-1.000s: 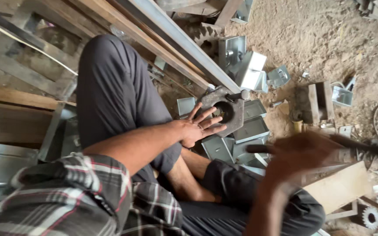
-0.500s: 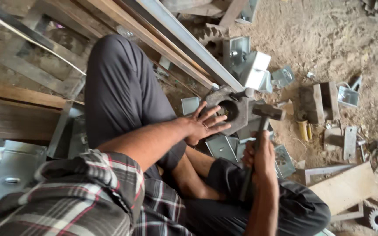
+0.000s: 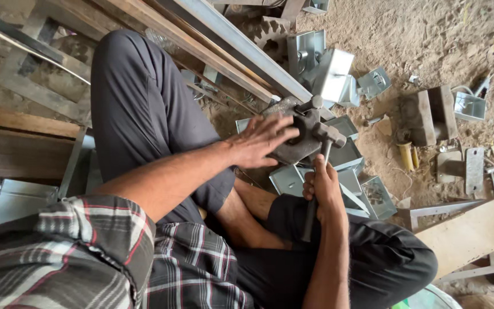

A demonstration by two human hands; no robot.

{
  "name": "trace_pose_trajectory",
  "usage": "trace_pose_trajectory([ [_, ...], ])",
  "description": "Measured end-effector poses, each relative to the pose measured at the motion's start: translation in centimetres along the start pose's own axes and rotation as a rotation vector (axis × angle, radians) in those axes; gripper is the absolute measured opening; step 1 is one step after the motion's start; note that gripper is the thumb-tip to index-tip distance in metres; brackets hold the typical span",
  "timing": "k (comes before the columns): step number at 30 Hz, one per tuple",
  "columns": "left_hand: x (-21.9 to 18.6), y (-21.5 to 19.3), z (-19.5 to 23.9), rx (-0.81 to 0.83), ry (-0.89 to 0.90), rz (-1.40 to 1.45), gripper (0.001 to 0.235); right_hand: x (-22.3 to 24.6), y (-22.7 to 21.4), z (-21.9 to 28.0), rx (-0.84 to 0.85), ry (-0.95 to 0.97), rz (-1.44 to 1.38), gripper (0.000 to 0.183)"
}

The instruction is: The person is hammering a large metal nut and several small metal brackets using a hammer while holding them by hand against a metal rail.

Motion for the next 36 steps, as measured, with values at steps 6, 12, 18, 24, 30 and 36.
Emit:
trace_pose_trajectory([
  [6,2.8,-0.8,0.7,0.005,-0.183,-0.017,0.126,1.2,0.6,1.1,-0.026,-0.105,0.135,0.031],
  [12,3.2,0.1,0.6,0.133,-0.295,0.024,0.119,1.1,0.7,2.2,0.015,-0.117,0.232,0.032],
  [18,3.9,0.9,0.4,0.234,-0.273,0.107,0.119,1.1,2.0,2.0,0.054,-0.138,0.301,0.033],
  [24,5.3,2.2,-0.3,0.177,-0.121,0.183,0.117,0.9,2.1,1.9,0.057,-0.124,0.276,0.028],
  [30,4.9,1.7,0.2,0.229,-0.168,0.203,0.117,1.9,1.6,2.7,0.040,-0.157,0.253,0.033],
  [36,4.9,1.7,0.0,0.145,-0.113,0.198,0.117,2.0,1.2,2.0,0.017,-0.155,0.193,0.037],
])
Point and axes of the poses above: each hand's wrist, its own z-axis away from the middle knuckle, its own y-axis out of the palm, x = y × z, the point moved 8 cm from there along -z, towards the middle knuckle, and after that the axes turned 5 degrees about -x, right-handed, at the moved point
